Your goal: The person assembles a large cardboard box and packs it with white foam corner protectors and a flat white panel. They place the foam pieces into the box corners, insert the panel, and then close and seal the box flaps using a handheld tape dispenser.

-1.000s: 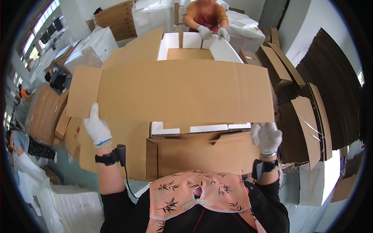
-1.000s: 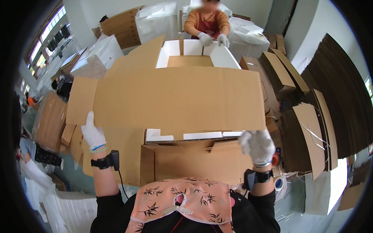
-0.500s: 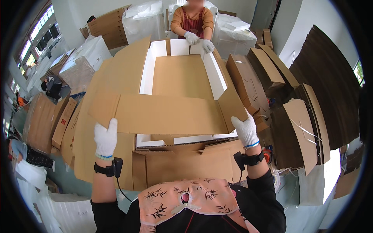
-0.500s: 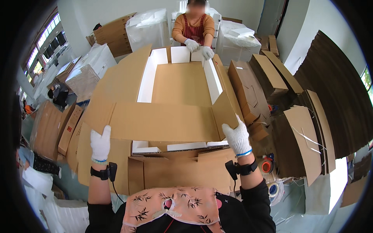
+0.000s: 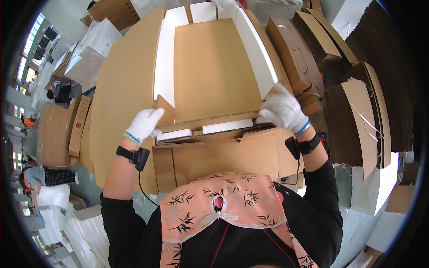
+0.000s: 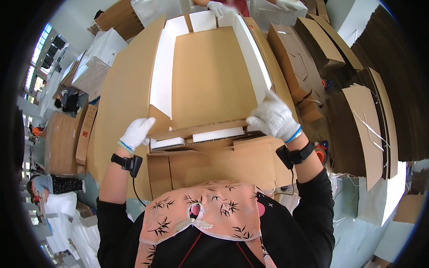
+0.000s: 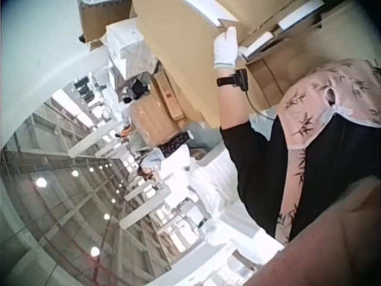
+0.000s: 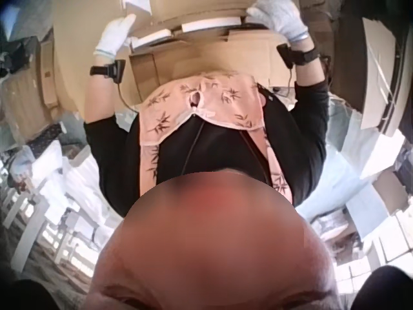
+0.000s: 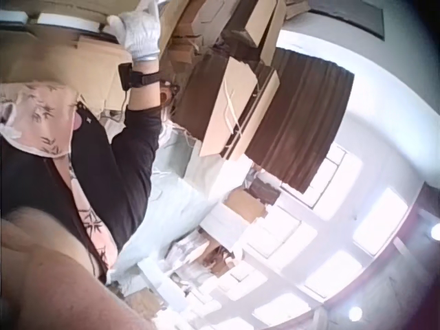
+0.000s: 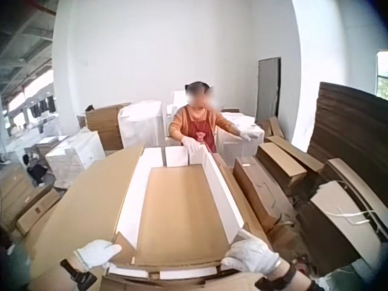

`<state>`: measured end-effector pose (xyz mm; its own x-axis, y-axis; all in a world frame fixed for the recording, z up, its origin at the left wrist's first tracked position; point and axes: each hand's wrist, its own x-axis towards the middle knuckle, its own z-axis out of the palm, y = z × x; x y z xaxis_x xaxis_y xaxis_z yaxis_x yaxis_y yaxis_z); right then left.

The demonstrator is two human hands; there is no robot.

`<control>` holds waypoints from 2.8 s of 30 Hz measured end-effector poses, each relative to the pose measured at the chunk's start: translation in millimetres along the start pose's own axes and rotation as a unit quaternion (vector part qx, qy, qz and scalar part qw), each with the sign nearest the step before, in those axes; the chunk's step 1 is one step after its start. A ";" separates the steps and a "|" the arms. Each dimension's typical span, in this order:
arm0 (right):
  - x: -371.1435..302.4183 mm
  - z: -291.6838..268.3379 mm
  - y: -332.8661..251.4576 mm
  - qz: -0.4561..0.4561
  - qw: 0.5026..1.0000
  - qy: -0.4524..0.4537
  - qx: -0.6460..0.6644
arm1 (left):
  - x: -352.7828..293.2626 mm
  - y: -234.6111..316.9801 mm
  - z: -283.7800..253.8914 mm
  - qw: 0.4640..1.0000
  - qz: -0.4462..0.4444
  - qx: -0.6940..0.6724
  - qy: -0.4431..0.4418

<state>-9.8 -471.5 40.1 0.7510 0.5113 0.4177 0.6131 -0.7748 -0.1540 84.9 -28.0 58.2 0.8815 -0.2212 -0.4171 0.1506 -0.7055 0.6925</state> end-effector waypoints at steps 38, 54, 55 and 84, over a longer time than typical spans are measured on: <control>60.3 99.9 -245.2 -0.044 0.995 -0.016 0.091 | -826.6 -262.0 136.1 0.475 -0.683 0.184 0.524; 44.7 124.9 -402.9 -0.217 0.946 -0.112 0.213 | -861.7 -291.0 103.9 0.462 -0.555 0.223 0.655; 43.6 123.0 -400.1 -0.216 0.946 -0.115 0.214 | -880.8 -303.5 110.2 0.440 -0.547 0.448 0.554; 25.6 -11.2 -105.6 0.283 0.669 0.303 0.617 | -143.4 46.2 139.1 0.713 0.530 0.352 0.296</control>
<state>-58.0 -380.7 77.0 0.9404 -0.2682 0.2091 0.2893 0.3078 -0.9064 -96.9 -122.6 68.2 0.3994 -0.7050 0.5860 -0.8176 -0.5631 -0.1203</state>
